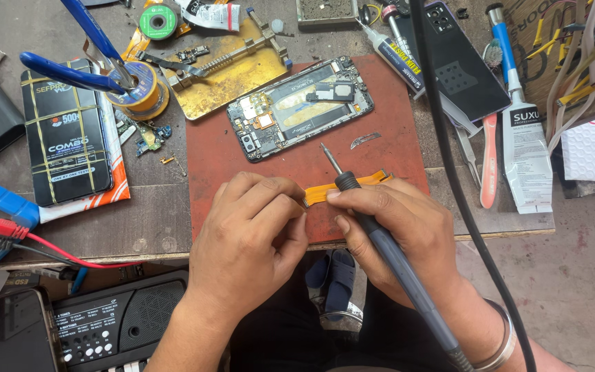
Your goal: The person solders a flexible orange ribbon cable using a soldering iron and flux, then uses a multimeter to test continuity on the cable. The person handles the cable, soldering iron, flux tube, and multimeter probes during the process.
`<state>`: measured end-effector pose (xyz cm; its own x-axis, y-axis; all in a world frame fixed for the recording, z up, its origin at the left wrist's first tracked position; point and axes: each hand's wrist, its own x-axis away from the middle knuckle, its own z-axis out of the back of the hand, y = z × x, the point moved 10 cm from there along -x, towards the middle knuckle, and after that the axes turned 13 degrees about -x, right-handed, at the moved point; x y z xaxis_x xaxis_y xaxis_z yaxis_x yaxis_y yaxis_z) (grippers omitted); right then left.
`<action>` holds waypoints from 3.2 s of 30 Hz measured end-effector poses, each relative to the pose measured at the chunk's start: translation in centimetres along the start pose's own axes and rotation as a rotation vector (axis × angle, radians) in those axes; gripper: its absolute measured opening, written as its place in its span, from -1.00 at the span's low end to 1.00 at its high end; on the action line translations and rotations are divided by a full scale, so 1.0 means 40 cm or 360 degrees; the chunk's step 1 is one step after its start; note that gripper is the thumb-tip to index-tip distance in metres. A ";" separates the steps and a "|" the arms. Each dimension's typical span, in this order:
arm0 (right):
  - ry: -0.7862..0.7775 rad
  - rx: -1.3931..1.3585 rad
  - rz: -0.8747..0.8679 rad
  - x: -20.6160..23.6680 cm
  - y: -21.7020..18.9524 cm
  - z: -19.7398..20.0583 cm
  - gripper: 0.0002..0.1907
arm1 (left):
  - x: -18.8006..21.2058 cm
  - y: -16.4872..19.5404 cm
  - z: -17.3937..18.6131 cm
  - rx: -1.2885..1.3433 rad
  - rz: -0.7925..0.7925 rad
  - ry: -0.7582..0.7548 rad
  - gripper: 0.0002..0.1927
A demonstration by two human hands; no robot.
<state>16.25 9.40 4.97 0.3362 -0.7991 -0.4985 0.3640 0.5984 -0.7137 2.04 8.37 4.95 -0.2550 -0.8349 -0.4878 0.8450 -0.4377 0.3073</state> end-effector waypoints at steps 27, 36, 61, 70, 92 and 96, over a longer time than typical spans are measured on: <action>-0.0022 0.0024 0.0034 0.001 -0.004 -0.002 -0.75 | 0.005 -0.010 0.001 0.0015 0.0075 0.0062 -0.85; -0.0022 0.0023 0.0042 0.001 -0.005 -0.002 -0.75 | 0.005 -0.014 0.000 0.0009 0.0096 0.0069 -0.85; -0.0038 0.0022 0.0065 -0.004 -0.013 -0.002 -0.74 | 0.000 -0.008 0.002 0.0051 0.0097 0.0009 -0.85; -0.0041 0.0017 0.0050 -0.001 -0.011 -0.002 -0.73 | 0.002 -0.011 -0.002 0.0046 0.0109 0.0009 -0.86; -0.0014 -0.0220 0.0098 0.026 0.006 0.015 -0.74 | 0.001 -0.010 -0.004 0.0022 0.0120 0.0021 -0.87; 0.0022 -0.0377 0.0100 0.038 0.022 0.032 -0.67 | 0.001 -0.006 -0.005 -0.0007 0.0089 0.0019 -0.87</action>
<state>18.19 8.79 4.19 0.3390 -0.7625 -0.5510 0.1281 0.6177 -0.7759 1.91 8.49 4.71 -0.2020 -0.8538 -0.4799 0.8597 -0.3893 0.3307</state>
